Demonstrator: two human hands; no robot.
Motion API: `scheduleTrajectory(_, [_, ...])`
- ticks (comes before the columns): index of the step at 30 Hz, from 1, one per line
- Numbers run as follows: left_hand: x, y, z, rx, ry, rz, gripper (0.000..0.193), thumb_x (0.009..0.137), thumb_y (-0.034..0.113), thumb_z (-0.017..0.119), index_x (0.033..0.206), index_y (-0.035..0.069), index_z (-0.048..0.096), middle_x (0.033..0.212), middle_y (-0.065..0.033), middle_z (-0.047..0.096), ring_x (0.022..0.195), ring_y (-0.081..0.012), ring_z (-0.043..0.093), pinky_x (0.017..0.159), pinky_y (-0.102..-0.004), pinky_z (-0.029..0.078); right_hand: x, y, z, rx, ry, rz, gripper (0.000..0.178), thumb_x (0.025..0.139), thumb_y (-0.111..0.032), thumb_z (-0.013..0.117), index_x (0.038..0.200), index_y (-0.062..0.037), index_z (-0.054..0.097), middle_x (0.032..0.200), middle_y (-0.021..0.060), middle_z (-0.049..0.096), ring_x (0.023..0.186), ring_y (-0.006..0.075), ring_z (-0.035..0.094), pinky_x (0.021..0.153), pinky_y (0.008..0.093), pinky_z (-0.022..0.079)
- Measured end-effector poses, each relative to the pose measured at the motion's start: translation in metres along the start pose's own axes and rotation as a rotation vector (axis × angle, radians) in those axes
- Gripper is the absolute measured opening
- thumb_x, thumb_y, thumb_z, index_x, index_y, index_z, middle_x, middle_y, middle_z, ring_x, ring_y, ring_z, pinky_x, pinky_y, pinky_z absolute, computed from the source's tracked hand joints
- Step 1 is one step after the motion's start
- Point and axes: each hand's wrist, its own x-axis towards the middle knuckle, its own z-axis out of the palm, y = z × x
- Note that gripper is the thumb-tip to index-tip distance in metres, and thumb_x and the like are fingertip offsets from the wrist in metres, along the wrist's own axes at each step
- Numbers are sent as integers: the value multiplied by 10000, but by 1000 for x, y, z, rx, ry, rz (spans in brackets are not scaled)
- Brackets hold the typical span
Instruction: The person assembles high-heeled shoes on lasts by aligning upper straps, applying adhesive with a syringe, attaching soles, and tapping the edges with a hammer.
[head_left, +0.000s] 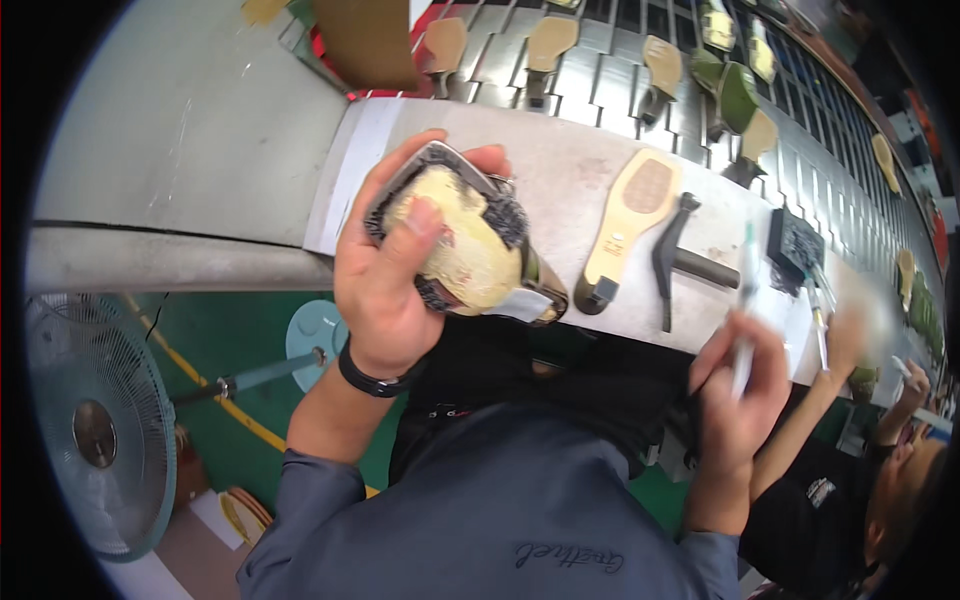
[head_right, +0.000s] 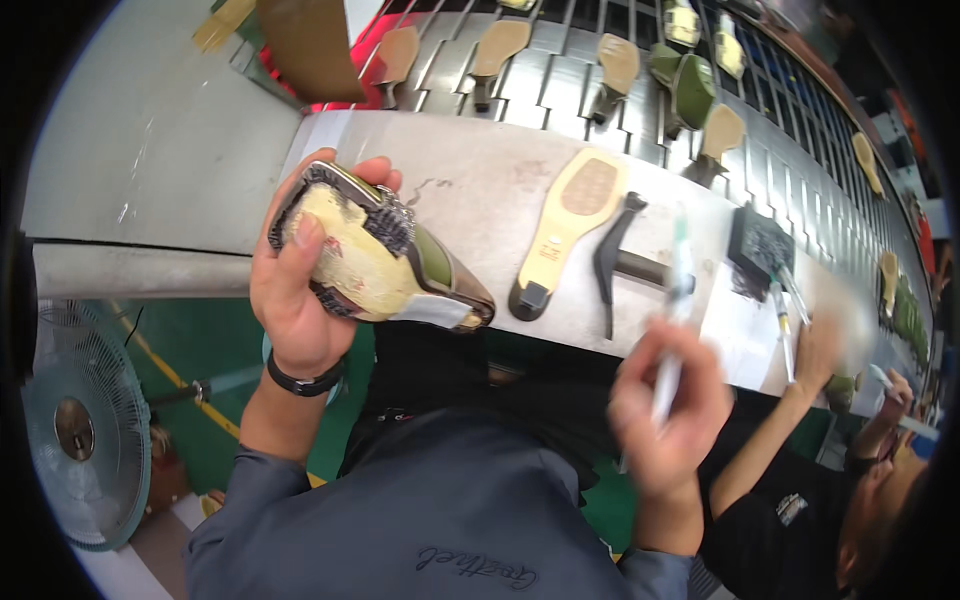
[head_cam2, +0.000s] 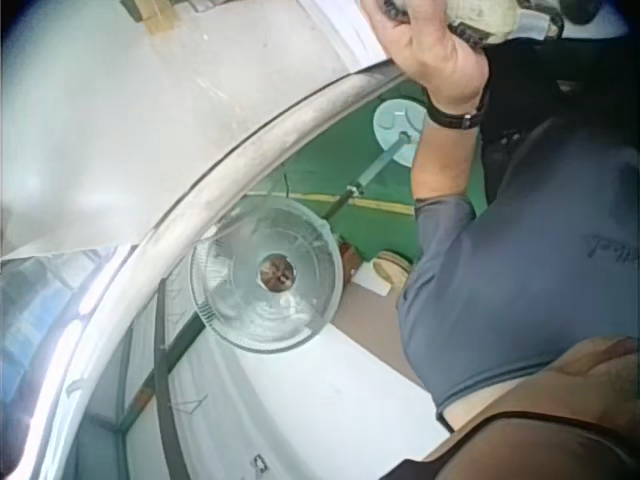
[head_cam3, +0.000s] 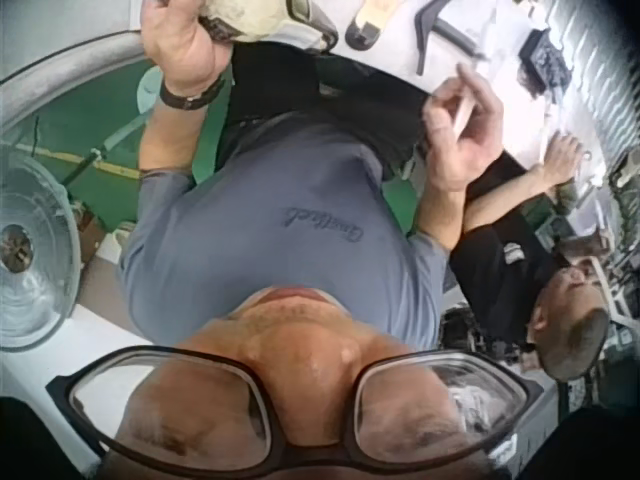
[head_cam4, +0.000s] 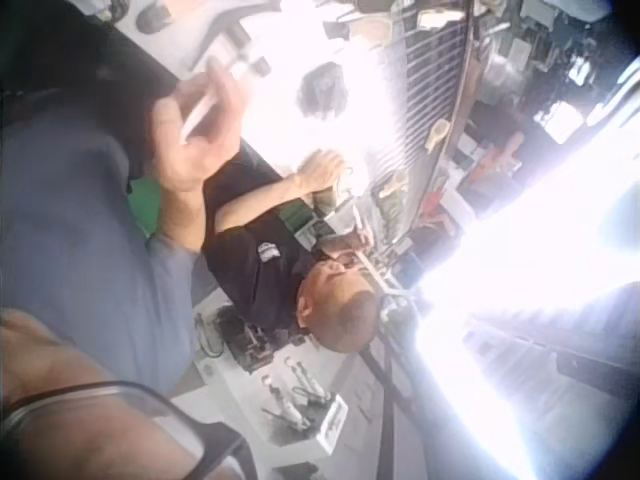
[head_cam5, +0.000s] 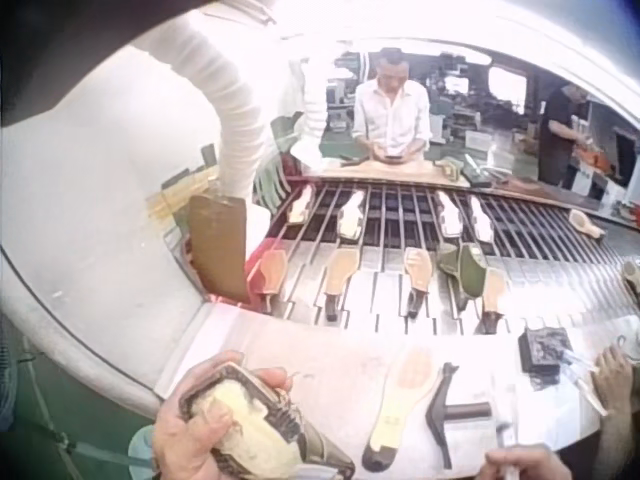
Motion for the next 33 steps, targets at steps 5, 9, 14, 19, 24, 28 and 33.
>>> scheduleTrajectory(5, [-10, 2, 8, 36, 7, 20, 528, 1056, 123, 556, 1529, -55, 402, 1374, -302, 636, 1267, -324, 652, 1075, -441, 544, -1, -21, 45, 151, -468, -301, 617, 766, -318, 912, 1222, 53, 727, 825, 106, 666, 633, 208, 629, 557, 304, 499])
scheduleTrajectory(9, [-15, 5, 8, 181, -3, 3, 582, 1062, 201, 522, 1560, -51, 357, 1398, -357, 579, 1324, -413, 596, 1076, -500, 537, 11, -26, 73, 238, -497, -352, 575, 748, -307, 902, 1173, 56, 765, 732, 61, 593, 546, 183, 551, 458, 311, 403])
scheduleTrajectory(14, [-16, 7, 9, 175, -34, -15, 598, 1062, 206, 530, 1570, -47, 340, 1404, -358, 572, 1329, -409, 594, 1069, -491, 547, 13, -25, 85, 220, -500, -380, 526, 757, -257, 876, 1170, 51, 767, 691, 33, 532, 501, 158, 477, 417, 301, 335])
scheduleTrajectory(19, [-17, 7, 8, 182, -29, -17, 594, 1066, 209, 528, 1570, -44, 342, 1412, -350, 572, 1339, -407, 590, 1081, -493, 539, 13, -25, 88, 227, -501, -374, 498, 757, -232, 869, 1156, 48, 771, 693, 36, 539, 499, 157, 477, 416, 299, 339])
scheduleTrajectory(24, [-18, 9, 6, 185, -30, -30, 589, 1073, 213, 521, 1572, -43, 340, 1419, -338, 575, 1356, -403, 579, 1095, -496, 530, 13, -23, 93, 210, -495, -372, 478, 755, -214, 871, 1146, 44, 775, 703, 36, 551, 496, 156, 481, 420, 299, 352])
scheduleTrajectory(28, [-17, 8, 4, 185, -36, -16, 587, 1074, 212, 518, 1571, -44, 338, 1422, -336, 575, 1363, -402, 575, 1104, -498, 524, 13, -24, 92, 196, -520, -386, 454, 755, -192, 873, 1132, 42, 778, 700, 29, 542, 493, 154, 482, 426, 295, 363])
scheduleTrajectory(33, [-16, 9, 5, 176, -25, -21, 584, 1074, 208, 514, 1570, -46, 338, 1421, -336, 575, 1362, -401, 576, 1105, -497, 524, 15, -27, 90, 198, -529, -375, 439, 755, -189, 875, 1117, 41, 782, 694, 27, 532, 493, 151, 481, 428, 294, 366])
